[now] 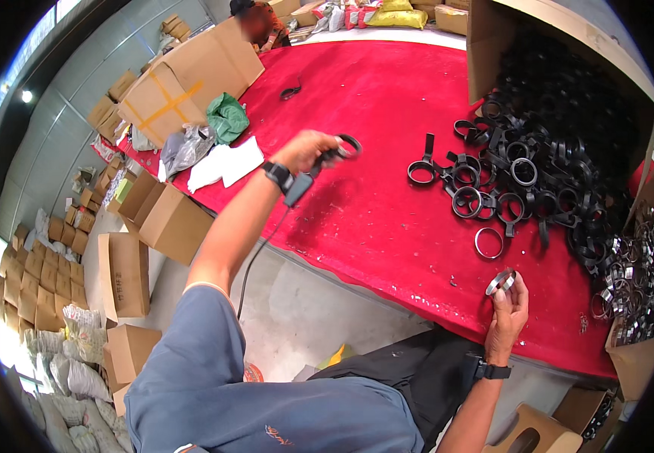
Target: The recorder is assembling metal ring clamps by fitting a silver-colored metal ring onto a black plastic housing and pressing them together.
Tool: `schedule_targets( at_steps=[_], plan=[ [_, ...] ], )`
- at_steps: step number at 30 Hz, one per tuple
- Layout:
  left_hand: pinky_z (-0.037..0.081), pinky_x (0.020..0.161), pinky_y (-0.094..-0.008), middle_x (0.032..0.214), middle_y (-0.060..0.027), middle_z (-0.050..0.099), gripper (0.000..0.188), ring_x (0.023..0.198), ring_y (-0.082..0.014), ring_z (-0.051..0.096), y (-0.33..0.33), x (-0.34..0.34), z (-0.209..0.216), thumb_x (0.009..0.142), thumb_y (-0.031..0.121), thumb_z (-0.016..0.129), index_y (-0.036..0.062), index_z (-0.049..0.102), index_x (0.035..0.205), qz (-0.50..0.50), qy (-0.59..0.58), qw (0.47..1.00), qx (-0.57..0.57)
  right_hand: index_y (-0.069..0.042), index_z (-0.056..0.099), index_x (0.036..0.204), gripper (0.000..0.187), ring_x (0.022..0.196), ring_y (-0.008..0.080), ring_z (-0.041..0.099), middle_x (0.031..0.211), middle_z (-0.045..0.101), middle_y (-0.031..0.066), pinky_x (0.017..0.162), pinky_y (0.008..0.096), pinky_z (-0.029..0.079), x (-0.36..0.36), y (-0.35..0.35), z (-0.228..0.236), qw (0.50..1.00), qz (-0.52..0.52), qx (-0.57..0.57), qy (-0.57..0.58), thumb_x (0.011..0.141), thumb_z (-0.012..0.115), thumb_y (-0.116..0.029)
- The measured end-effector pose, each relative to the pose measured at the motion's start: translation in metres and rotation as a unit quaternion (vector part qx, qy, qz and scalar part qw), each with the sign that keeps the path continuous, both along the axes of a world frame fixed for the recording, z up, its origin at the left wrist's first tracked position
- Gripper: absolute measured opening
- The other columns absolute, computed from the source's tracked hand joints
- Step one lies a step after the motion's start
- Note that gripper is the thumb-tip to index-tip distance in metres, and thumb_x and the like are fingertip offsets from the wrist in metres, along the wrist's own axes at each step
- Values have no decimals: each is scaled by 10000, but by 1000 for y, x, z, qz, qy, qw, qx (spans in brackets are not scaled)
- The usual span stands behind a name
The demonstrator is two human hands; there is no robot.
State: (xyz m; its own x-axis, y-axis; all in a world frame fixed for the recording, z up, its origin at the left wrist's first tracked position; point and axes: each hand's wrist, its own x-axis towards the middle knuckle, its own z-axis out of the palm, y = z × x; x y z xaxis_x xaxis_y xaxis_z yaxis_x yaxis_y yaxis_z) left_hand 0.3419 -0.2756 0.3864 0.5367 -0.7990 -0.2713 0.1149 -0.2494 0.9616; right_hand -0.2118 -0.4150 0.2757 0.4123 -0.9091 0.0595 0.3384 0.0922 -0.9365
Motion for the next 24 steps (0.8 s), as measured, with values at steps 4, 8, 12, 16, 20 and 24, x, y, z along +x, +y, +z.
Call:
schedule_targets(
  at_steps=[4, 8, 12, 16, 20, 24],
  plan=[
    [642, 653, -336, 954, -122, 793, 198, 773, -212, 771, 11, 72, 14, 1045, 178, 720, -13, 742, 1091, 123, -34, 992, 8, 59, 466, 1565, 681, 1358, 249, 606, 1465, 601, 165, 1164, 389, 495, 6, 3, 2, 1000, -3, -4, 1, 996, 778, -150],
    [593, 610, -298, 903, -73, 767, 273, 687, -165, 697, 13, 75, -3, 1047, 274, 742, 4, 738, 1086, 186, -26, 982, 0, 60, 474, 1558, 671, 1356, 251, 607, 1461, 603, 163, 1160, 391, 496, 3, 1, -1, 1000, -16, 1, -7, 994, 776, -144],
    [469, 533, -255, 831, -6, 713, 208, 631, -95, 626, 28, 38, -30, 1013, 291, 789, 90, 735, 1023, -36, -77, 993, 79, 60, 493, 1544, 656, 1355, 254, 610, 1456, 609, 164, 1157, 402, 496, 2, -1, -2, 1000, -21, 0, 6, 988, 778, -140],
    [548, 588, -250, 899, -6, 732, 270, 717, -100, 669, 47, 27, -58, 998, 246, 807, 84, 737, 1202, -7, -100, 978, 180, 63, 503, 1536, 667, 1334, 254, 621, 1446, 617, 162, 1141, 409, 508, 8, -1, 5, 1000, -10, -14, 16, 971, 794, -140],
    [575, 636, -284, 971, -42, 753, 374, 784, -133, 699, 33, 64, -75, 1002, 275, 798, 48, 723, 1290, 44, -204, 964, 166, 64, 512, 1530, 666, 1318, 256, 623, 1441, 619, 166, 1114, 407, 530, 7, -1, 5, 1000, -9, -18, 10, 965, 800, -140],
    [610, 831, -424, 1088, -155, 768, 512, 938, -289, 743, 24, 98, -88, 1010, 347, 770, -23, 681, 1353, 213, -542, 795, 170, 62, 517, 1526, 675, 1302, 257, 629, 1421, 628, 161, 1107, 406, 535, 11, 1, 7, 1000, -5, -25, 5, 958, 811, -152]
  ],
)
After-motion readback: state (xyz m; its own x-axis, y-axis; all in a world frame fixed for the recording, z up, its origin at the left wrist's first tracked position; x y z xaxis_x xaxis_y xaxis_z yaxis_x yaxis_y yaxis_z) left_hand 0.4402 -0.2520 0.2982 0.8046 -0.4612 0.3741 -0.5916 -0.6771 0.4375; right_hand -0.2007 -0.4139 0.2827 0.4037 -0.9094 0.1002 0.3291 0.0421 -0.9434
